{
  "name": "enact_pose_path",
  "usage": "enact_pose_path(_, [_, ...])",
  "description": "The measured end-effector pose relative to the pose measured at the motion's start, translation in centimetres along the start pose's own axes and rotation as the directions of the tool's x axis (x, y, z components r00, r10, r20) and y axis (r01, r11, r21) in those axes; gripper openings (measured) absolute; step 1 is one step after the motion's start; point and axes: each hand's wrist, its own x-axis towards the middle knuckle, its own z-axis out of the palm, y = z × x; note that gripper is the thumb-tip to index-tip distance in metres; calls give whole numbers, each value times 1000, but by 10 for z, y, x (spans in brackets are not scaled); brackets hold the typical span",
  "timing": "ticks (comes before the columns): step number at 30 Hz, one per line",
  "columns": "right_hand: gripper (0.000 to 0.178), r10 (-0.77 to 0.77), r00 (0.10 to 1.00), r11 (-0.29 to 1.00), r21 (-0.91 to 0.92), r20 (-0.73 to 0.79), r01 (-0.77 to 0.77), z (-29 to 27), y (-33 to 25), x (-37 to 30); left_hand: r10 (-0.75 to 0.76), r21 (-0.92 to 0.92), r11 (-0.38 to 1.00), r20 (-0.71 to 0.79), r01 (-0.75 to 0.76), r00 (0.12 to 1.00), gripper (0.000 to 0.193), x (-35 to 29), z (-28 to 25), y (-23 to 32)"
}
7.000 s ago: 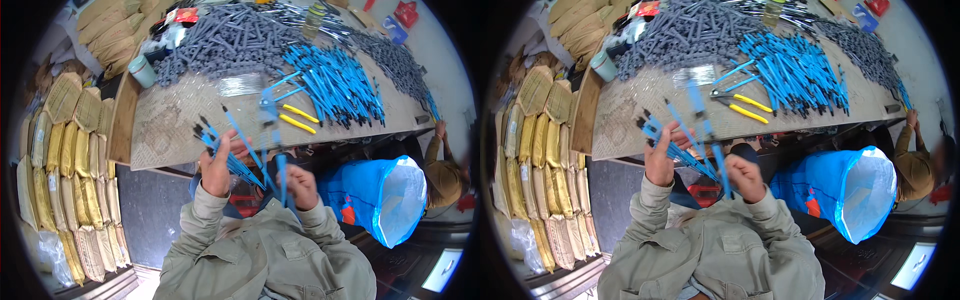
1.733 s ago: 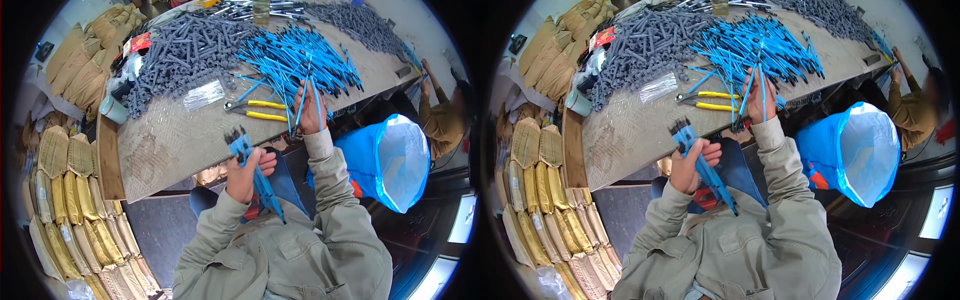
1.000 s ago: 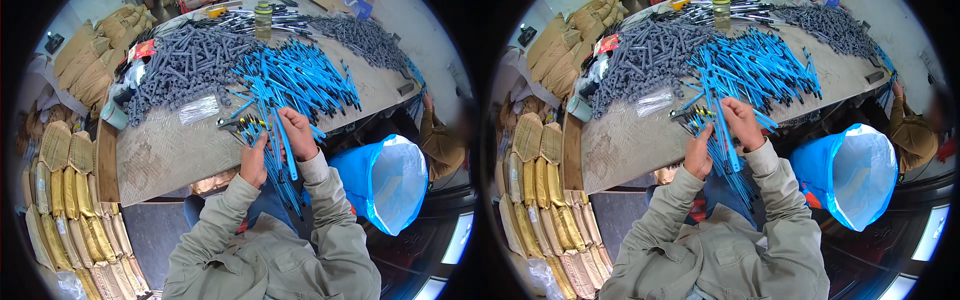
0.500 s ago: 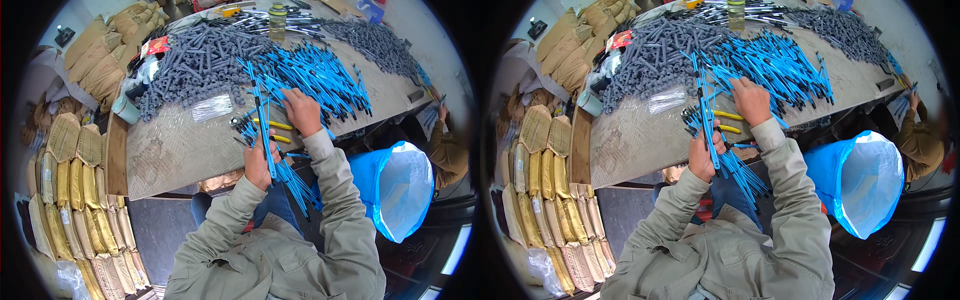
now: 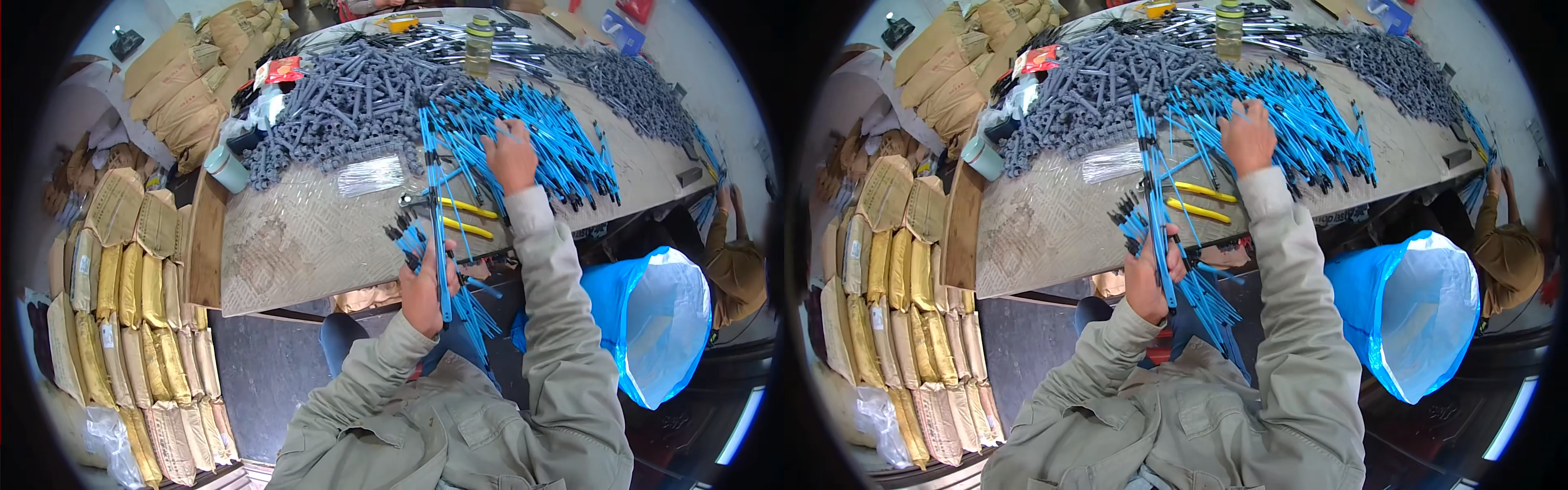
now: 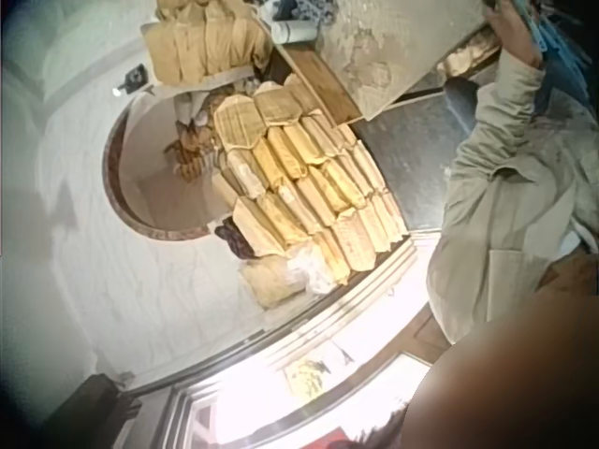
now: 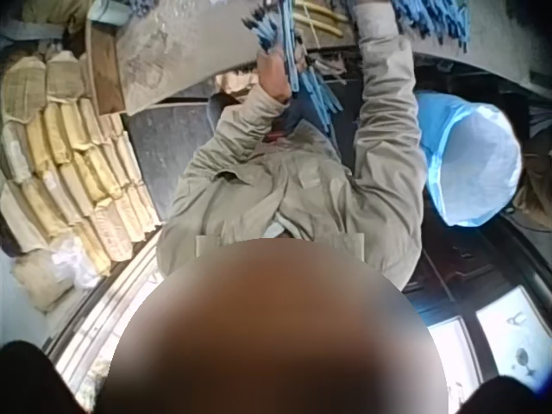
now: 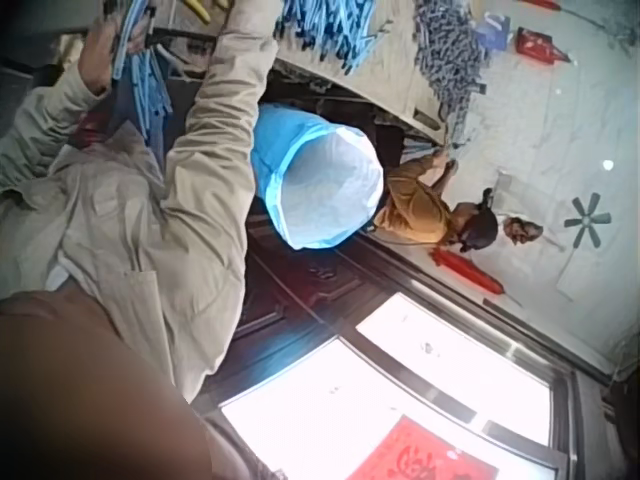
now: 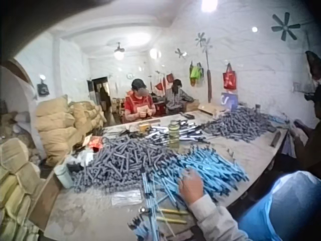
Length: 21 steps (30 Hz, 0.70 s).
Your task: The person assembles blue rod components into a circular plastic base, securing them with pliers.
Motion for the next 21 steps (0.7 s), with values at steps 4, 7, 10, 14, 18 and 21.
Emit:
enact_pose_path(4, [16,133,949,720,630,285,-290,-90,-70,-15,141,252,961,-99,-112,985,27,-18,-7,9])
enact_pose_path(7, [12,106,850,607,644,516,-467,-128,-119,-38,525,599,667,44,-443,850,26,-21,-9,3])
enact_pose_path(10, [11,72,864,578,685,498,-443,-128,-120,-46,448,528,748,47,-403,893,24,-31,-16,3])
enact_pose_path(14, [15,305,884,431,776,355,-460,-141,-111,-36,401,448,830,-64,-333,914,23,-53,-40,37])
enact_pose_path(18, [17,178,938,532,772,299,-347,-149,-109,-42,433,437,846,-234,-304,870,27,-70,-46,72])
enact_pose_path(21, [20,-140,968,633,770,210,-76,-152,-140,-63,474,397,844,-241,-360,847,28,-78,-40,88])
